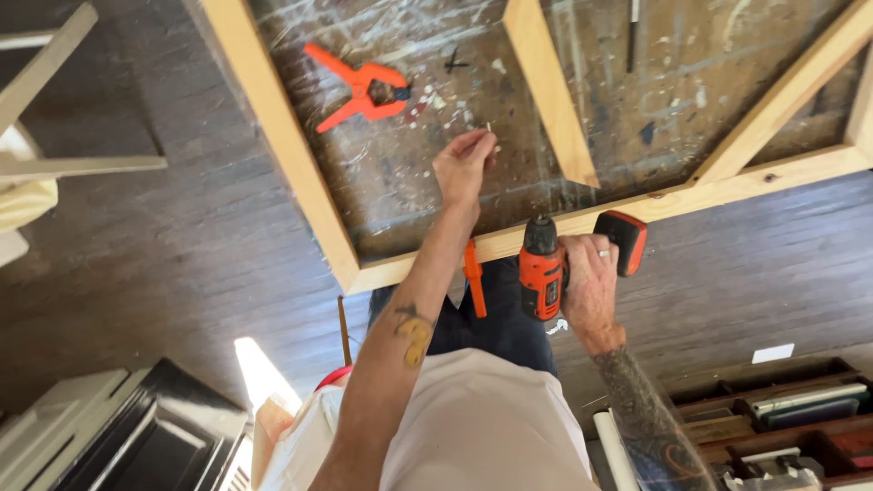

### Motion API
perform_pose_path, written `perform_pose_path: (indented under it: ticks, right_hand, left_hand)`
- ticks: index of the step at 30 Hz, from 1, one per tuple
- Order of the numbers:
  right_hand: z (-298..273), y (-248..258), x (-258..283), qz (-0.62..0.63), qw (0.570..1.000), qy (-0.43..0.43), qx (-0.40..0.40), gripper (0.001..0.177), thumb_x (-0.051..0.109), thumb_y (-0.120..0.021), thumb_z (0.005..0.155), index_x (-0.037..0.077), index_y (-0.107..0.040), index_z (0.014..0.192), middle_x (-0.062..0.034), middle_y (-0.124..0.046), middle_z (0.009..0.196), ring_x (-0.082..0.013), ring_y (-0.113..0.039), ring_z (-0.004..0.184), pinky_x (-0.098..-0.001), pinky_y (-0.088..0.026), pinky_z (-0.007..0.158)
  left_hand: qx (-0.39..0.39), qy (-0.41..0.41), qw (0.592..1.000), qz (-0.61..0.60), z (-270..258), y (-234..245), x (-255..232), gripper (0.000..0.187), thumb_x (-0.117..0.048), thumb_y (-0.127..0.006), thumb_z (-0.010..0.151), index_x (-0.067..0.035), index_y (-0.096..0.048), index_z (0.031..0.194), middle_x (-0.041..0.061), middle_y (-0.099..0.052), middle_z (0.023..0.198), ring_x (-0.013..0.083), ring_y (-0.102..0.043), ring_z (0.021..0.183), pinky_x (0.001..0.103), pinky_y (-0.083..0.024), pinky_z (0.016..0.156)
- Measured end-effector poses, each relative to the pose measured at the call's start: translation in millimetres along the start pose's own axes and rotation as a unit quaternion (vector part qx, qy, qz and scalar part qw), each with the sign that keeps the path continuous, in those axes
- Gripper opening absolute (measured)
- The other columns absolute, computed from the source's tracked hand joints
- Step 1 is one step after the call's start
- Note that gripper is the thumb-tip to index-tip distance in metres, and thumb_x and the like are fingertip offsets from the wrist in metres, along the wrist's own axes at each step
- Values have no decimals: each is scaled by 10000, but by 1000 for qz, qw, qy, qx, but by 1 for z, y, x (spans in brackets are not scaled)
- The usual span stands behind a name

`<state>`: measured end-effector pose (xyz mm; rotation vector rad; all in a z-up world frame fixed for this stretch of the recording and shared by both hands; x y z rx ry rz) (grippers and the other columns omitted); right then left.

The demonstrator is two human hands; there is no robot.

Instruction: Assembling a wooden frame by gluing, clamping, and drilling components together

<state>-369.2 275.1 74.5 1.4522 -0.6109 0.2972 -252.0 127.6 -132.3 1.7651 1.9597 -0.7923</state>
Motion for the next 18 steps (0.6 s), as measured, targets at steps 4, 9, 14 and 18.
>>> perform_pose_path:
  ticks: [4, 9, 14, 18]
  right_hand:
    - [-3, 7, -7, 7, 999, -38, 0, 157, 68, -590, 994, 7, -640, 1130, -139, -609, 923, -346, -551, 971, -426, -399, 862]
    - [-10, 0, -19, 36, 998, -43, 2, 208, 81, -610, 974, 19, -635, 1171, -120, -600, 944, -323, -542, 998, -406, -402, 893]
    - [5, -25, -49, 148, 980, -130, 22, 271, 177, -669, 941, 55, -645, 1182, -143, -588, 1028, -326, -568, 996, -413, -457, 885]
    - [82, -81, -25, 165, 981, -91, 47, 457, 147, -883, 794, 38, -687, 1192, -111, -684, 1018, -251, -652, 983, -363, -529, 900]
  left_hand:
    - [-121, -27, 990, -73, 52, 2, 43, 375, -82, -920, 736, -3, -761, 1066, 230, -751, 915, 263, -749, 748, 339, -666, 624]
    - [-114, -19, 990, 81, -58, 32, -25, 364, -313, -886, 769, -110, -790, 1055, 146, -765, 1019, 229, -718, 972, 390, -589, 843]
    - [-11, 2, 996, 85, -94, 124, 10, 245, -117, -845, 849, -101, -789, 1087, 62, -792, 962, 105, -720, 820, 239, -619, 767]
    - [-67, -39, 990, 115, -96, 221, -15, 222, -128, -867, 846, -119, -800, 1057, 61, -792, 927, 104, -725, 798, 241, -627, 737]
Point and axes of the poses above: each hand's wrist, its own z-axis towards the middle knuckle, its own y-axis out of the back of the hand, x = y × z, the point moved 9 cm from there along z, towards the middle knuckle
